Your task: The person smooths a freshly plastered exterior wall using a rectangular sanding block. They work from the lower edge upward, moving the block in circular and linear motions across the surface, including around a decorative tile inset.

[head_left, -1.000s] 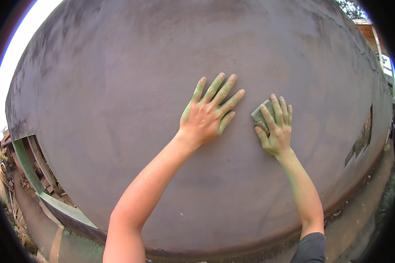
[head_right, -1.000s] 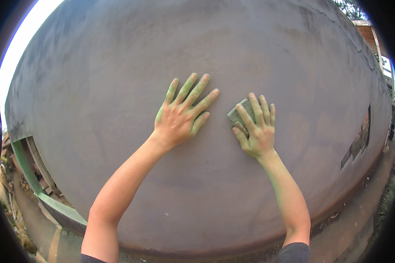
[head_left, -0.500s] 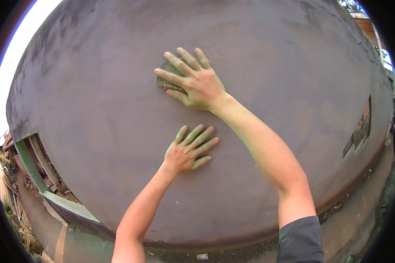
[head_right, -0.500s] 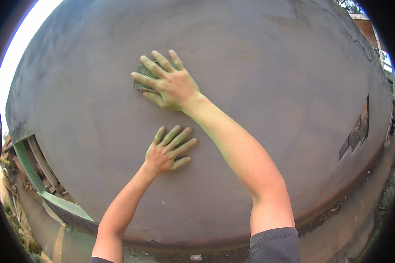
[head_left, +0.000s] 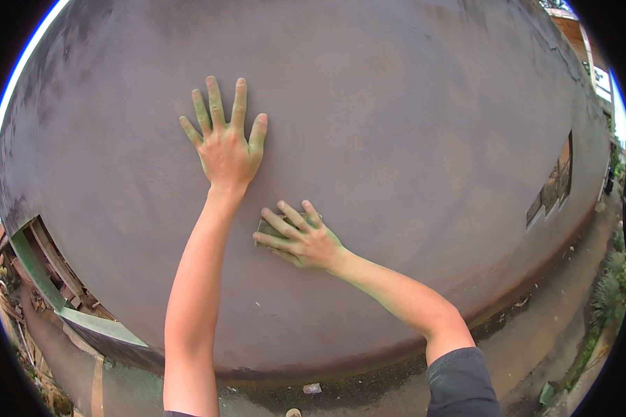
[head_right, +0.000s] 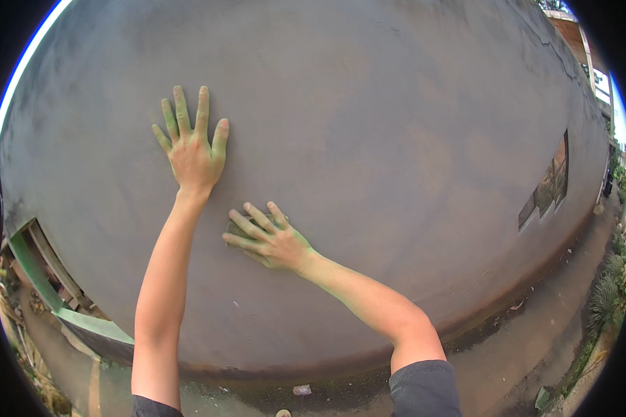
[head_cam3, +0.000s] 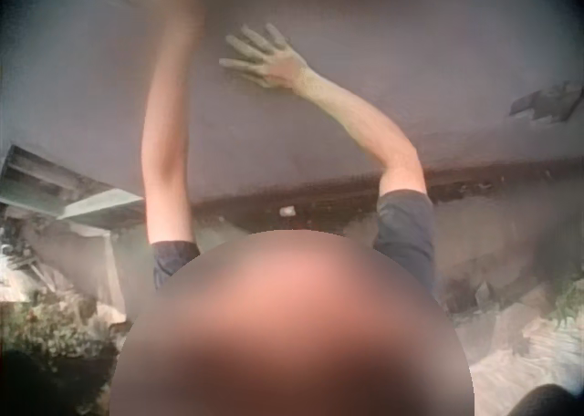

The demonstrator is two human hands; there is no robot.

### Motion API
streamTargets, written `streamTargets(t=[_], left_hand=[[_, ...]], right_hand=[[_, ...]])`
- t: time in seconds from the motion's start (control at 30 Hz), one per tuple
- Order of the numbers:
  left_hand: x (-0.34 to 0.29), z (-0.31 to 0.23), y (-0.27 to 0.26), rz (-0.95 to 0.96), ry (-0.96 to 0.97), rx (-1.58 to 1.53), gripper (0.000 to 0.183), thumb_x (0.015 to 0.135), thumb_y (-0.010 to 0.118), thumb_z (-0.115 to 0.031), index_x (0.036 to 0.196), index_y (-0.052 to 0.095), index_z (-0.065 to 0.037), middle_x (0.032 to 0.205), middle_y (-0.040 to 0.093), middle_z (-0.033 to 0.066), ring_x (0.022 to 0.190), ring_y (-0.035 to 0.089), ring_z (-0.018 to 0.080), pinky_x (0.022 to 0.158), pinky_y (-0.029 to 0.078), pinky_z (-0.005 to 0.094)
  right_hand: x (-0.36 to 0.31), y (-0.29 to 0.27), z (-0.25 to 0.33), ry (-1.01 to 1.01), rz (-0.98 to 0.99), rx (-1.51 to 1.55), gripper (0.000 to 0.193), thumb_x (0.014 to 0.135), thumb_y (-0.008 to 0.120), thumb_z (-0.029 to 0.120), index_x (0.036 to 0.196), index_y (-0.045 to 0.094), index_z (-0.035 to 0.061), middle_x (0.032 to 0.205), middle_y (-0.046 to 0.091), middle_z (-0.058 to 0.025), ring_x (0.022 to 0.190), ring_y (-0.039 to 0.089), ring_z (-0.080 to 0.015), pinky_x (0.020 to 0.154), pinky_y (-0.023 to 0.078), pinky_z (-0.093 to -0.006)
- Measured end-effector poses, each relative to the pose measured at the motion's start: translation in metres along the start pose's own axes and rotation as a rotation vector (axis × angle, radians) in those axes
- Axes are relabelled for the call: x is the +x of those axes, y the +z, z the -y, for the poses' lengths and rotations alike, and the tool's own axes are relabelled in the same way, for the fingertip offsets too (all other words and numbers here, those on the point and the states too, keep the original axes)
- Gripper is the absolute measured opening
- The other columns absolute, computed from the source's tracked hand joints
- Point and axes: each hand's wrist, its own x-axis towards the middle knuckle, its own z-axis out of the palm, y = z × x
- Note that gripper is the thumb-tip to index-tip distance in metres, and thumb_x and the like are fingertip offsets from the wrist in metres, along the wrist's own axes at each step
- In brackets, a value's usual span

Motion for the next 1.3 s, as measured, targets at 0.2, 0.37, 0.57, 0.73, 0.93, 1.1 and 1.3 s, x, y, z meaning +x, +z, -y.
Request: streamTargets(t=[0.2, 0.37, 0.57, 0.73, 0.93, 1.1, 1.3], left_hand=[[-0.093, -0.006, -0.025, 0.296, 0.348, -0.18, 0.069, 0.097, 0.063, -0.055, 0.162, 0.044, -0.036, 0.173, 0.031, 0.009, 0.161, 0.025, 0.0344, 0.127, 0.012, 0.0654], [-0.184, -0.014, -0.035, 0.328, 0.618, -0.135, 0.069, 0.097, 0.055, -0.065, 0.161, 0.043, -0.043, 0.173, 0.033, 0.0007, 0.161, 0.026, 0.0269, 0.131, 0.006, 0.0607], [-0.212, -0.013, -0.023, 0.343, 0.658, -0.096, 0.063, 0.1, 0.055, -0.057, 0.159, 0.047, -0.039, 0.169, 0.04, 0.0025, 0.159, 0.03, 0.0261, 0.132, 0.006, 0.0576], [-0.24, -0.011, -0.027, 0.204, 0.127, -0.122, 0.062, 0.105, 0.047, -0.047, 0.163, 0.044, -0.023, 0.17, 0.033, 0.0203, 0.16, 0.022, 0.0432, 0.129, 0.005, 0.0624], [-0.273, -0.022, -0.029, 0.182, -0.063, -0.114, 0.071, 0.105, 0.042, -0.06, 0.168, 0.033, -0.029, 0.175, 0.022, 0.0168, 0.162, 0.014, 0.0447, 0.127, 0.001, 0.0681], [-0.28, -0.013, -0.026, 0.22, 0.157, -0.103, 0.071, 0.103, 0.045, -0.061, 0.166, 0.038, -0.029, 0.175, 0.022, 0.0193, 0.162, 0.013, 0.0457, 0.126, 0.001, 0.0695], [-0.274, -0.007, -0.037, 0.275, 0.202, -0.083, 0.073, 0.101, 0.052, -0.058, 0.164, 0.041, -0.024, 0.174, 0.025, 0.0186, 0.163, 0.012, 0.043, 0.127, -0.001, 0.0663]], right_hand=[[-0.049, -0.028, -0.059, -0.154, 0.0, 0.01, 0.059, 0.1, 0.06, 0.054, 0.156, 0.046, 0.0457, 0.168, 0.039, 0.0033, 0.154, 0.038, -0.0229, 0.133, 0.013, -0.0527], [0.039, -0.084, -0.229, 0.536, -0.32, -0.217, 0.06, 0.099, 0.064, 0.048, 0.155, 0.053, 0.0306, 0.167, 0.038, -0.0118, 0.154, 0.033, -0.042, 0.124, 0.021, -0.0659], [0.039, -0.052, -0.147, 0.447, -0.084, -0.201, 0.06, 0.1, 0.061, 0.054, 0.157, 0.048, 0.0399, 0.168, 0.036, -0.0114, 0.156, 0.03, -0.0404, 0.125, 0.019, -0.0673], [-0.032, -0.041, -0.054, -0.03, 0.027, 0.03, 0.064, 0.095, 0.066, 0.056, 0.155, 0.046, 0.0512, 0.168, 0.04, -0.0022, 0.156, 0.035, -0.0309, 0.13, 0.014, -0.0598], [0.032, -0.078, -0.214, 0.256, -0.188, -0.152, 0.061, 0.097, 0.066, 0.051, 0.155, 0.05, 0.0425, 0.166, 0.041, -0.0109, 0.152, 0.04, -0.0362, 0.125, 0.025, -0.0614], [0.082, -0.068, -0.209, 0.519, -0.387, -0.237, 0.061, 0.097, 0.068, 0.046, 0.155, 0.052, 0.0395, 0.165, 0.04, -0.0132, 0.153, 0.036, -0.0384, 0.121, 0.02, -0.0712], [-0.027, -0.04, -0.054, -0.142, -0.027, 0.138, 0.048, 0.081, 0.075, 0.036, 0.127, 0.062, 0.0376, 0.164, 0.044, -0.0069, 0.154, 0.038, -0.0306, 0.126, 0.004, -0.0733]])
